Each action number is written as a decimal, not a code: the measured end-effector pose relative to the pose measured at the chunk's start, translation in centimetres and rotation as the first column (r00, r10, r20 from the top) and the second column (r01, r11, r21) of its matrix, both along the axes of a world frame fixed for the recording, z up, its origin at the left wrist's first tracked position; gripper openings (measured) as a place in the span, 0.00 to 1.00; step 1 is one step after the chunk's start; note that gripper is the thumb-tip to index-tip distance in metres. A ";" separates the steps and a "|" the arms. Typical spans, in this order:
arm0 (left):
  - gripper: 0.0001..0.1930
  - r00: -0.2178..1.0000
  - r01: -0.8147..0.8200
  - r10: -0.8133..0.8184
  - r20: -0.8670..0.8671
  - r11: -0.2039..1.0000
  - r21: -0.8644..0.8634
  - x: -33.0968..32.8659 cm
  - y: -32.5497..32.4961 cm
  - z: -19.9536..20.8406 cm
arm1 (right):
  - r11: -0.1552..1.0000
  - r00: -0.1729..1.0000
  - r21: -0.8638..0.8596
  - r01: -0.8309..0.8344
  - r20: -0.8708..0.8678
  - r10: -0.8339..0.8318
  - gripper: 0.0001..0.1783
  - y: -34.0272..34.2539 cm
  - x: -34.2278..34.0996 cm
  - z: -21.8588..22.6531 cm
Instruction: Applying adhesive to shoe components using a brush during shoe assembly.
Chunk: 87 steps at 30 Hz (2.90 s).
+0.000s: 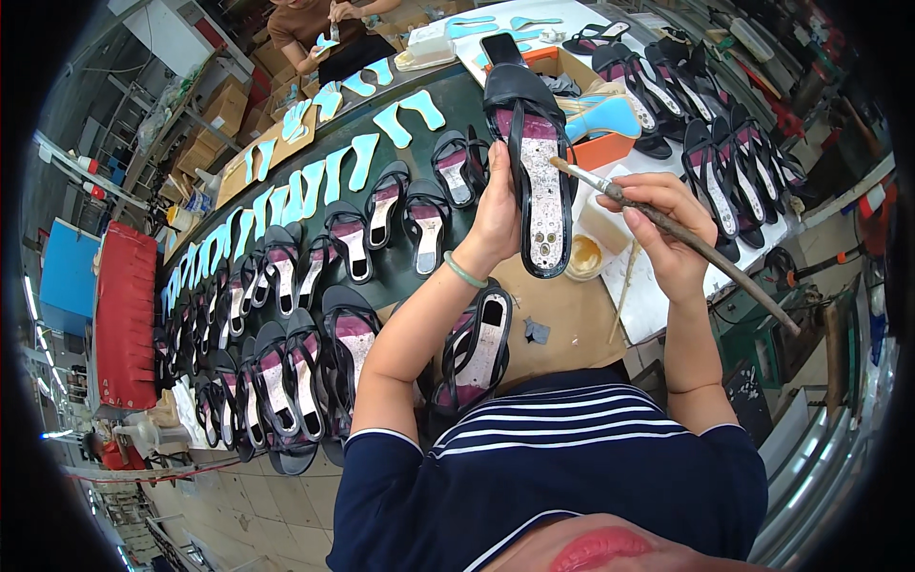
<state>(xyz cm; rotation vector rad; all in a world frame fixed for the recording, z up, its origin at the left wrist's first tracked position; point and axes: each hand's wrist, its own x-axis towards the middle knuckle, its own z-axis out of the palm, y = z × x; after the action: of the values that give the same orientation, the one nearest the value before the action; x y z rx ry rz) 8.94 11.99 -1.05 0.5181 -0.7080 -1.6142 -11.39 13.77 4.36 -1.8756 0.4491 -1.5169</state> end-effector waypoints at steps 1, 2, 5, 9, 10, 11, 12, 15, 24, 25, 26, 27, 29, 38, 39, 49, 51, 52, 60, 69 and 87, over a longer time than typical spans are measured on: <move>0.30 1.000 -0.006 0.006 0.002 1.000 -0.002 0.0 0.0 -0.1 | 1.000 1.000 0.010 0.000 0.025 0.000 0.09 0.1 0.2 0.0; 0.30 1.000 -0.010 0.010 0.004 1.000 -0.003 0.0 0.0 -0.1 | 1.000 1.000 0.016 -0.006 0.021 0.006 0.09 0.1 0.3 0.0; 0.30 1.000 -0.030 0.030 0.004 0.999 -0.019 -0.1 0.0 -0.1 | 1.000 1.000 0.015 -0.005 -0.005 0.005 0.09 -0.1 0.4 -0.5; 0.30 1.000 -0.004 0.004 -0.008 1.000 -0.031 -0.2 0.2 0.3 | 0.999 0.998 -0.019 0.048 -0.036 -0.048 0.10 -0.2 0.2 -0.6; 0.31 1.000 -0.001 0.001 -0.004 1.000 -0.028 -0.1 0.2 0.3 | 0.998 0.997 -0.023 0.061 -0.034 -0.062 0.10 -0.2 0.1 -0.5; 0.32 1.000 0.003 -0.003 -0.001 1.000 -0.025 -0.1 0.2 0.3 | 0.998 0.998 -0.013 0.062 -0.020 -0.062 0.10 -0.1 0.0 -0.4; 0.32 1.000 0.007 -0.007 0.003 1.000 -0.022 0.0 0.2 0.3 | 0.998 0.998 -0.002 0.063 -0.005 -0.063 0.10 0.0 -0.1 -0.3; 0.34 0.997 0.065 -0.066 -0.032 0.998 -0.017 0.1 0.4 0.6 | 0.998 0.998 0.034 0.050 0.048 -0.052 0.10 0.2 -0.6 0.2; 0.34 0.998 0.026 -0.024 0.061 0.999 -0.043 -0.5 1.2 1.9 | 0.996 0.988 0.079 0.041 0.144 -0.052 0.12 -0.6 -2.6 1.0; 0.34 0.998 0.040 -0.038 0.042 0.998 -0.047 -0.5 1.1 1.9 | 0.997 0.988 0.066 0.031 0.151 -0.041 0.11 -0.4 -2.6 1.0; 0.34 0.999 0.050 -0.049 0.023 0.998 -0.044 -0.3 1.0 1.7 | 0.996 0.982 0.086 0.032 0.183 -0.047 0.11 -0.2 -2.5 0.8; 0.34 0.998 0.059 -0.059 0.003 0.997 -0.043 -0.2 0.9 1.7 | 0.994 0.975 0.106 0.032 0.214 -0.054 0.11 0.1 -2.3 0.7; 0.34 0.989 0.088 -0.090 -0.116 0.996 -0.022 0.7 0.5 2.1 | 0.990 0.965 0.136 0.026 0.256 -0.060 0.11 0.2 -2.5 0.4; 0.26 0.512 -0.735 0.852 0.113 0.502 -0.456 10.7 1.1 11.3 | 0.988 0.998 0.146 0.042 -0.046 -0.036 0.13 -0.7 -7.0 -2.4; 0.26 0.477 -0.758 0.874 0.088 0.460 -0.463 11.7 2.2 12.8 | 0.982 0.995 0.183 0.037 -0.097 -0.019 0.12 -0.4 -6.8 -2.6; 0.32 -0.158 -0.606 0.966 -0.203 -0.257 -0.753 18.6 13.1 18.9 | 0.828 0.529 0.560 0.025 -0.710 0.464 0.08 3.2 -0.7 -12.4; 0.30 -0.179 -0.590 0.964 -0.198 -0.266 -0.762 19.4 13.6 18.6 | 0.829 0.431 0.548 0.114 -0.779 0.455 0.08 3.9 1.1 -13.6; 0.30 -0.186 -0.582 0.964 -0.191 -0.265 -0.769 19.6 13.9 18.6 | 0.832 0.378 0.534 0.153 -0.809 0.450 0.08 4.0 1.6 -13.8; 0.25 -0.120 -0.626 0.993 -0.002 -0.078 -0.776 20.1 13.6 17.6 | 0.607 0.471 0.734 0.304 -0.670 0.574 0.08 3.1 3.0 -15.0; 0.23 0.317 -0.751 0.828 0.462 0.517 -0.411 20.7 6.1 8.5 | 0.676 0.444 0.652 0.344 -0.747 0.494 0.14 3.9 4.7 -18.0; 0.41 0.966 0.247 -0.239 -0.097 0.965 0.085 7.7 5.6 0.6 | 0.603 0.855 0.797 0.013 -0.322 0.407 0.07 -1.1 5.6 -2.1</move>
<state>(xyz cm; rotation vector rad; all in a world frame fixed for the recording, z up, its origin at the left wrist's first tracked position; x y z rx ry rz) 16.62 17.61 -0.48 0.4404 -0.6500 -1.8969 -5.80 12.62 2.27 -1.4608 0.9160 -0.4892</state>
